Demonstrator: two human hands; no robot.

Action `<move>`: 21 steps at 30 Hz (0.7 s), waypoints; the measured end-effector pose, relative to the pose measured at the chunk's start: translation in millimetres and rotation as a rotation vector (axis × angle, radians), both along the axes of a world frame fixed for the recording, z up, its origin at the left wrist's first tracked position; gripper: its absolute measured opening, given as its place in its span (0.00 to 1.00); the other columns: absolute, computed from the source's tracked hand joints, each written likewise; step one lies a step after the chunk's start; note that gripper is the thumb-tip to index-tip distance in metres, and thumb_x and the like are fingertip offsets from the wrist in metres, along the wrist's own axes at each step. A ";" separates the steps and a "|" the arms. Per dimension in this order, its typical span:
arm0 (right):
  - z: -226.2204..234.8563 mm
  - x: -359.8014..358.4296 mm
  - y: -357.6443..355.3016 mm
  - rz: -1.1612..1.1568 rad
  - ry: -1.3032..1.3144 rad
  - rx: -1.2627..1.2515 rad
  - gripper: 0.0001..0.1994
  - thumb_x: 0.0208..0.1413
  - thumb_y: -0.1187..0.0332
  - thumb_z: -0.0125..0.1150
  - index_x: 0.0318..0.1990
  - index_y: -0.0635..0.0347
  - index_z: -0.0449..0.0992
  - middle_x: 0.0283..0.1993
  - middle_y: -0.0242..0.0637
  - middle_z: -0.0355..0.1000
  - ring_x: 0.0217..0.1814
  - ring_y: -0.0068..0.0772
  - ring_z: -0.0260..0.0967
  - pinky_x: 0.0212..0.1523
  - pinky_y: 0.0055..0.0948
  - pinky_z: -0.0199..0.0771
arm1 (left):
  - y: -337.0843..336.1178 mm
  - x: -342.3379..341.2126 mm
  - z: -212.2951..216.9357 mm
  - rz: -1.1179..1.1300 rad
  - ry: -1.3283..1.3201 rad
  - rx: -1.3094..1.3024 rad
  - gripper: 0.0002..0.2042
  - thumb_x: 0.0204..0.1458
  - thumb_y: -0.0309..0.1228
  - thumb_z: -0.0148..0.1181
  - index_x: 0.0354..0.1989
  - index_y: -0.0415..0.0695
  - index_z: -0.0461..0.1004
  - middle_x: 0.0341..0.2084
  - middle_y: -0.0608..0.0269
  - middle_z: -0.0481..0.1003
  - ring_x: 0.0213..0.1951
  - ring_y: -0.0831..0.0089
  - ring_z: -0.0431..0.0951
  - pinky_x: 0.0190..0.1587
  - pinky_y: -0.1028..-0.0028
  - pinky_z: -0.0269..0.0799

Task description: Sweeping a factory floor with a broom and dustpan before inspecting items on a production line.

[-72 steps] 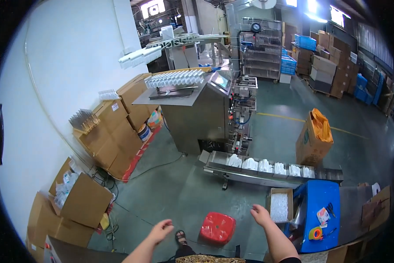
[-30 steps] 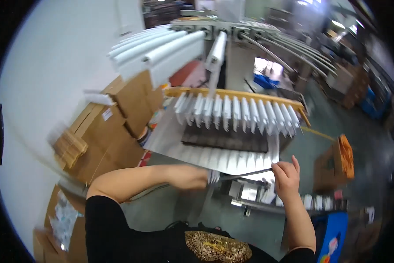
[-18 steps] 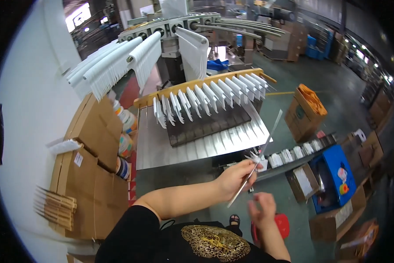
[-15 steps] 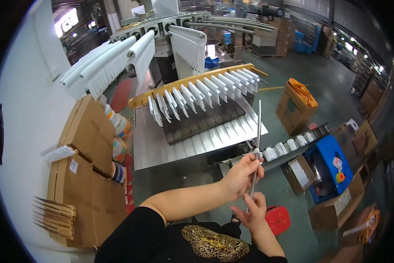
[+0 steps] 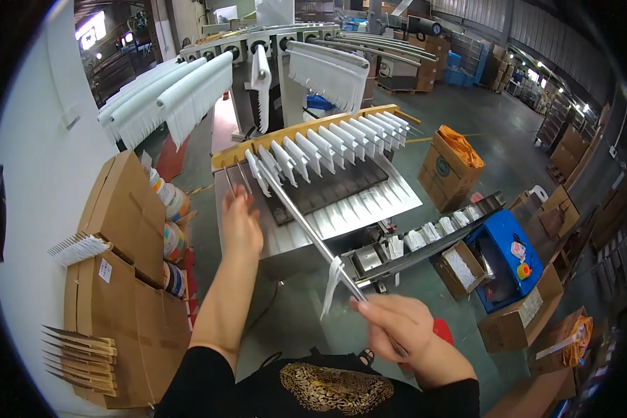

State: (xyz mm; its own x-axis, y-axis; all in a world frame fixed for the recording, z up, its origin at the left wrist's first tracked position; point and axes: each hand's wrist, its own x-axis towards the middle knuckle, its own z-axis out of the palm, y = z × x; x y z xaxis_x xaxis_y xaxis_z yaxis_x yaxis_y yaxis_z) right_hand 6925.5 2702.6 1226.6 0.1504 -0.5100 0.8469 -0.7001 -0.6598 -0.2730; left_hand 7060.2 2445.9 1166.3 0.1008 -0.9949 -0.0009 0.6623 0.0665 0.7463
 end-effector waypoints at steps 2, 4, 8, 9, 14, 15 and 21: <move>8.2 10.5 -12.6 -0.079 0.163 -0.013 0.19 0.24 0.82 0.51 0.34 0.68 0.69 0.24 0.40 0.67 0.18 0.30 0.64 0.17 0.21 0.64 | -39.6 -13.2 0.7 -0.013 0.063 0.175 0.11 0.47 0.36 0.46 0.39 0.48 0.61 0.36 0.66 0.65 0.35 0.74 0.66 0.36 0.77 0.61; 14.5 20.9 -20.2 -0.100 0.175 0.023 0.18 0.26 0.83 0.49 0.33 0.67 0.69 0.24 0.40 0.68 0.20 0.32 0.66 0.19 0.21 0.66 | -68.0 -22.5 -2.1 -0.122 0.113 -0.032 0.12 0.49 0.35 0.43 0.42 0.47 0.60 0.38 0.66 0.65 0.36 0.74 0.66 0.36 0.74 0.62; 27.5 34.0 -28.2 -0.125 0.188 0.080 0.16 0.27 0.84 0.48 0.32 0.66 0.69 0.24 0.40 0.68 0.20 0.33 0.66 0.19 0.22 0.67 | -104.2 -29.4 -15.1 -0.245 0.265 -0.080 0.14 0.51 0.35 0.39 0.45 0.46 0.59 0.41 0.64 0.64 0.41 0.71 0.66 0.44 0.68 0.62; 30.1 35.5 -31.9 -0.117 0.210 0.139 0.15 0.29 0.83 0.49 0.32 0.66 0.69 0.24 0.40 0.68 0.20 0.34 0.66 0.20 0.23 0.67 | -110.4 -29.1 -17.4 -0.248 0.269 -0.083 0.14 0.51 0.35 0.39 0.45 0.46 0.59 0.41 0.64 0.64 0.41 0.71 0.66 0.44 0.68 0.62; 30.6 40.3 -67.0 -0.139 0.197 0.152 0.13 0.32 0.83 0.49 0.32 0.66 0.68 0.24 0.40 0.68 0.22 0.34 0.67 0.22 0.23 0.67 | -89.5 -20.8 -9.4 -0.294 0.174 -0.189 0.12 0.52 0.36 0.38 0.39 0.44 0.62 0.36 0.64 0.66 0.38 0.72 0.66 0.41 0.71 0.62; 27.7 40.3 -73.3 -0.145 0.173 0.213 0.13 0.33 0.83 0.49 0.32 0.66 0.68 0.23 0.39 0.67 0.23 0.34 0.67 0.22 0.24 0.67 | -73.3 -17.3 -5.1 -0.290 0.119 -0.185 0.11 0.52 0.36 0.38 0.36 0.43 0.63 0.35 0.64 0.66 0.38 0.74 0.66 0.40 0.73 0.62; 9.5 20.8 -54.5 -0.119 0.084 -0.002 0.14 0.31 0.83 0.49 0.32 0.68 0.67 0.23 0.40 0.68 0.21 0.35 0.67 0.21 0.24 0.67 | 9.5 -21.1 -6.0 -0.254 -0.136 -0.412 0.13 0.52 0.34 0.38 0.36 0.36 0.63 0.35 0.63 0.65 0.42 0.77 0.61 0.48 0.79 0.51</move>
